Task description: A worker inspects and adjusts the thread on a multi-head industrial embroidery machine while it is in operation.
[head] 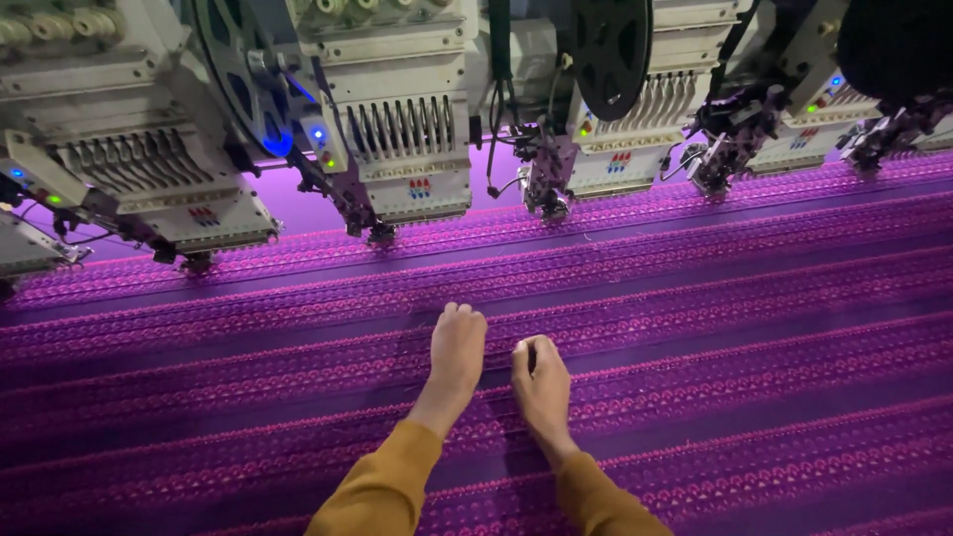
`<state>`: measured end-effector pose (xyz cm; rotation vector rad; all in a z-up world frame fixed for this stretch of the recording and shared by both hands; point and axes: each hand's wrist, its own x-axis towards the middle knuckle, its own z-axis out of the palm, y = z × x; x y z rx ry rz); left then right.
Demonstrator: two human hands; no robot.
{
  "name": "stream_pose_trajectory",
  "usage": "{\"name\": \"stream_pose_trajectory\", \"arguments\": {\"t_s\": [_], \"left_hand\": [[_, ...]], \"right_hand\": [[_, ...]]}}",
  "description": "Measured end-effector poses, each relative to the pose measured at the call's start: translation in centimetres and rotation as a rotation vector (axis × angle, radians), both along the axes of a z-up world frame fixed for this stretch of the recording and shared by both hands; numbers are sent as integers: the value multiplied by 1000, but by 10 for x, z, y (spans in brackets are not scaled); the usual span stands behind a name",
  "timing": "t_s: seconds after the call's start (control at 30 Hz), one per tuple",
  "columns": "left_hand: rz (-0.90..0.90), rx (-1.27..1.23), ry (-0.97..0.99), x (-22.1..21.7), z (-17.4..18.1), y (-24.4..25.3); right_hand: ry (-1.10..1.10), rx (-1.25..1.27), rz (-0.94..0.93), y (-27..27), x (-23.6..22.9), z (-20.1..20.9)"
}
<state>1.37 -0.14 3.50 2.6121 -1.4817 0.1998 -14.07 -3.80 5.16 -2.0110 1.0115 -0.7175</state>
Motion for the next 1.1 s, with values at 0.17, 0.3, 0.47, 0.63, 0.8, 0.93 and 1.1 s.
{"name": "stream_pose_trajectory", "arguments": {"t_s": [0.17, 0.3, 0.47, 0.63, 0.8, 0.93, 1.1], "left_hand": [[-5, -87, -287, 4, -40, -16], [56, -308, 67, 40, -87, -30], [156, -329, 570, 41, -46, -11], [40, -467, 730, 15, -12, -3], [-63, -132, 77, 14, -81, -39], [110, -236, 376, 5, -58, -14], [235, -365, 615, 16, -33, 59]], "right_hand": [[-7, -10, 3, -2, 2, -6], [-29, 4, 17, -2, -2, -5], [-11, 13, 33, -2, 0, -7], [-28, 6, 42, 2, 5, -3], [-37, -31, 19, -3, 4, -13], [-48, -31, 8, -1, 1, -9], [-31, -5, 32, 1, 5, -2]]}}
